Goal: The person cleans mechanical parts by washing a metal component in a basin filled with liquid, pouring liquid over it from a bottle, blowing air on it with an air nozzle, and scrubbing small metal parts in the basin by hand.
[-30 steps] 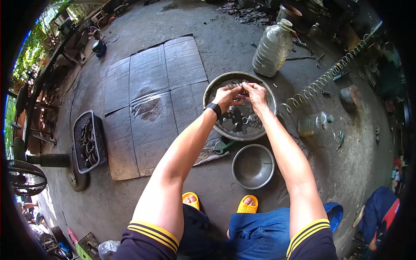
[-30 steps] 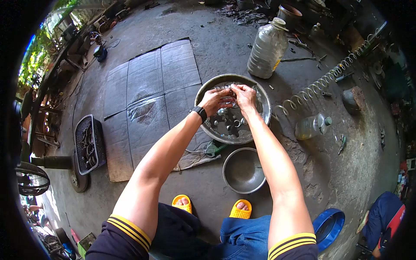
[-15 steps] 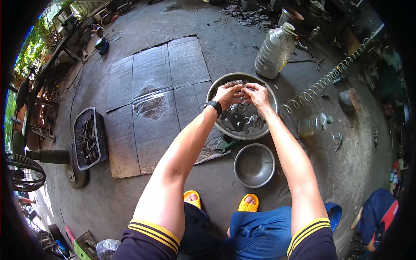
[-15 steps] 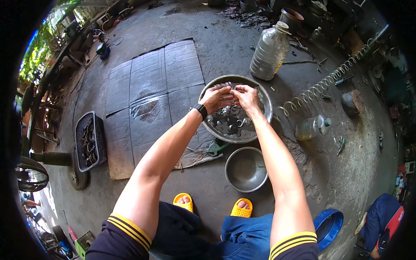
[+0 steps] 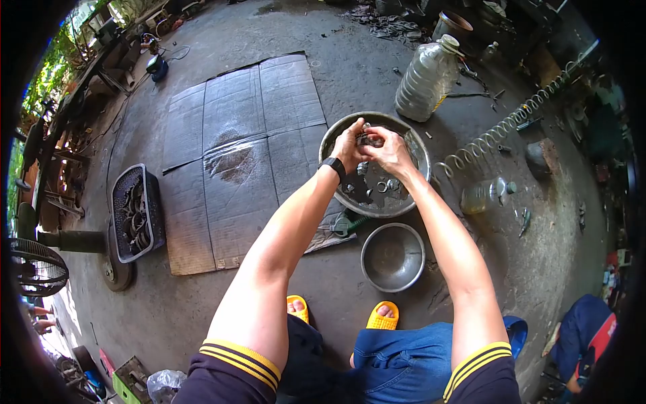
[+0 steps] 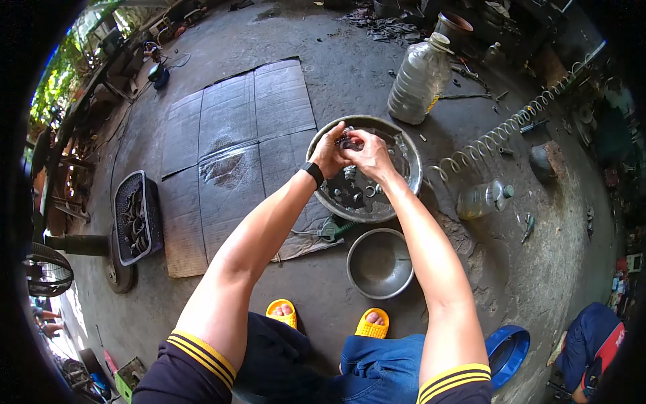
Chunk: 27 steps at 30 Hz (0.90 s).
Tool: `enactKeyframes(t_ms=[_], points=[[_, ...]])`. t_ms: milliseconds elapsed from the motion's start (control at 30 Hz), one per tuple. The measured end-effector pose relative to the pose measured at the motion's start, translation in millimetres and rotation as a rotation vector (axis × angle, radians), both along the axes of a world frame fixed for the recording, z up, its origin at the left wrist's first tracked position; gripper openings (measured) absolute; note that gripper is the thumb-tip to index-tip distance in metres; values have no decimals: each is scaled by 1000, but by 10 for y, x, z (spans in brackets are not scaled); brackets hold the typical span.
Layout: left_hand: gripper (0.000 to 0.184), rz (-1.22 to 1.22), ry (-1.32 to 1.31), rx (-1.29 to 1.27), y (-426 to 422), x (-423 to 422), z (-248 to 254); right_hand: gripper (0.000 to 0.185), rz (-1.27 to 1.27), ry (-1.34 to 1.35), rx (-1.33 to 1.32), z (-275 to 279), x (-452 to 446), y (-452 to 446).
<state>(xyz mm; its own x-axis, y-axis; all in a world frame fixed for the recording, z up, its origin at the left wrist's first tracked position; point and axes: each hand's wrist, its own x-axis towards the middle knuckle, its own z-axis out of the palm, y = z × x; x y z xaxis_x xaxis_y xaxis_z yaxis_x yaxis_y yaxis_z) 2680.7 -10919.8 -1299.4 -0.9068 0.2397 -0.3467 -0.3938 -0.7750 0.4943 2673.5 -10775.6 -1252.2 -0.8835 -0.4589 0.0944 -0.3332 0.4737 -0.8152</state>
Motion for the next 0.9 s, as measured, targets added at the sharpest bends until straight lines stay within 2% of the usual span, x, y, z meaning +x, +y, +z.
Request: enactKeyframes(t_ms=[100, 133, 167, 233, 267, 367, 433, 467, 533, 633, 700, 767, 833, 900], points=[[34, 45, 3, -61, 19, -19, -54, 33, 18, 65, -129, 95, -25, -20], [31, 67, -21, -107, 41, 7, -44, 29, -108, 77, -75, 126, -48, 0], [24, 72, -46, -150, 35, 11, -73, 26, -152, -57, -242, 247, -28, 17], [19, 100, -75, -193, 29, 10, -128, 23, -310, 39, -137, 4, -198, 193], [16, 89, -82, -174, 6, 26, -116, 24, -263, 172, -14, -254, -286, 323], [15, 48, -79, -199, -68, 23, -171, 63, -1, 7, 541, -773, -1, 544], [21, 52, -67, -178, -88, 20, -244, 90, 56, -183, 899, -519, 321, 401], [27, 64, -56, -151, -103, 25, -252, 99, 92, -204, 979, -595, 329, 347], [28, 52, -112, -95, -129, 18, -261, 86, 35, -195, 946, -688, 275, 320], [35, 33, -165, -34, -137, -21, -329, 70, -140, -40, 809, -1241, 196, 331], [36, 39, -236, -157, -113, -14, -339, 68, -141, -23, 781, -1128, 266, 219], [34, 12, -220, -108, -113, -32, -446, 68, -102, -34, 744, -1050, 316, 183], [31, 64, -149, -132, -71, -90, -564, 64, -94, -1, 771, -1239, 265, 250], [29, 76, -160, -122, -46, -125, -587, 57, -156, 9, 686, -1312, 218, 305]])
